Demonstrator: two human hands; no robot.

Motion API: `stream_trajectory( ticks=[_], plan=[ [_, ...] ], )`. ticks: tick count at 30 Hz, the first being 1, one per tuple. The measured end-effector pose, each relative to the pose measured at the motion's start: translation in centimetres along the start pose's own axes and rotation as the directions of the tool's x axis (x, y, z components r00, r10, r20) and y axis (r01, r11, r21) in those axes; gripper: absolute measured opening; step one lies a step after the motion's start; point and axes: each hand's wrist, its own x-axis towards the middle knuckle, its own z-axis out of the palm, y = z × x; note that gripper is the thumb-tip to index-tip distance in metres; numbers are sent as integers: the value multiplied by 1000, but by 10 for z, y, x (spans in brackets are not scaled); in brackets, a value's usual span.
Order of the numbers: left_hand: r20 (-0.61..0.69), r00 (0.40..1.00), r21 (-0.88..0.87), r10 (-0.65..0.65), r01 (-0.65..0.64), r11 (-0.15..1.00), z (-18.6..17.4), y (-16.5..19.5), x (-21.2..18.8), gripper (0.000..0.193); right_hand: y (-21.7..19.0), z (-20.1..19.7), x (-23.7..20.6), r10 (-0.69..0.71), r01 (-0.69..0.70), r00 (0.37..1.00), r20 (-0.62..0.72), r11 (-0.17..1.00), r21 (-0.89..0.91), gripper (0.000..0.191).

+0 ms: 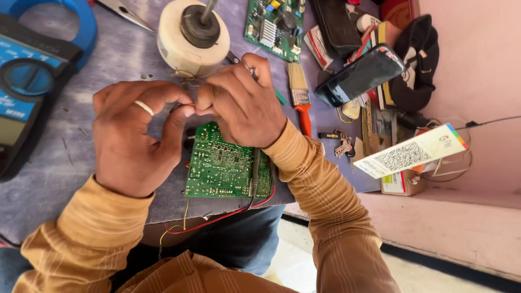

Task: The person is repairing a green circuit board by soldering wires to its components. They use a soldering iron to melt solder onto the board and a multimeter to test electrical continuity and voltage at various points. The person also uses pliers to strip and adjust the wires during the process.

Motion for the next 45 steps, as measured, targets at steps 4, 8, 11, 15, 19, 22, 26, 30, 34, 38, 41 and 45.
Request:
stream_trajectory(
  ticks=[4, 8, 11, 15, 19, 22, 26, 30, 34, 38, 41, 45],
  plan=[
    [-2, 1000, 1, 8, -8, 1000, -3, -1, -1, 15, -10, 1, 9, 183, -199, 980, 84, 941, 273, 20],
    [24, 1000, 42, 1, -2, 999, -3, -5, -3, 13, -17, -2, 8, 355, -442, 896, 268, 778, 447, 11],
    [21, 1000, 36, 1, -2, 999, -3, -7, -2, 11, -14, -7, 4, 385, -534, 846, 370, 589, 607, 9],
    [31, 999, 30, -18, 17, 999, -2, -7, -1, 11, -9, -6, -3, 352, -391, 919, 179, 741, 546, 18],
    [39, 999, 36, -17, 15, 999, -1, -7, 1, 13, 0, -2, -5, 53, -53, 999, -5, 998, 47, 32],
    [48, 999, 30, -16, 14, 999, -1, -6, 0, 11, 5, -5, -4, -70, 70, 998, 2, 995, -71, 29],
    [63, 998, 25, -19, 18, 1000, -1, -8, -4, 10, 4, -9, -4, -137, 139, 990, 27, 984, -113, 26],
    [84, 996, 28, -24, 21, 999, 0, -10, -7, 9, 2, -9, -6, -140, 143, 990, 30, 979, -147, 23],
    [82, 996, 24, -29, 27, 999, 0, -8, -7, 11, 1, -10, -3, -145, 143, 989, -3, 977, -160, 18],
    [65, 998, 11, -26, 26, 1000, 1, -4, -4, 12, -5, -11, 5, 62, -61, 997, -42, 998, 29, 19],
    [52, 998, 33, -19, 17, 999, 1, -4, -1, 11, -10, -6, 9, 291, -272, 956, -21, 915, 299, 14],
    [68, 998, 100, 9, -16, 995, 1, -3, 0, 12, -15, 3, 4, 540, -599, 780, 315, 500, 626, 10]
  ],
)
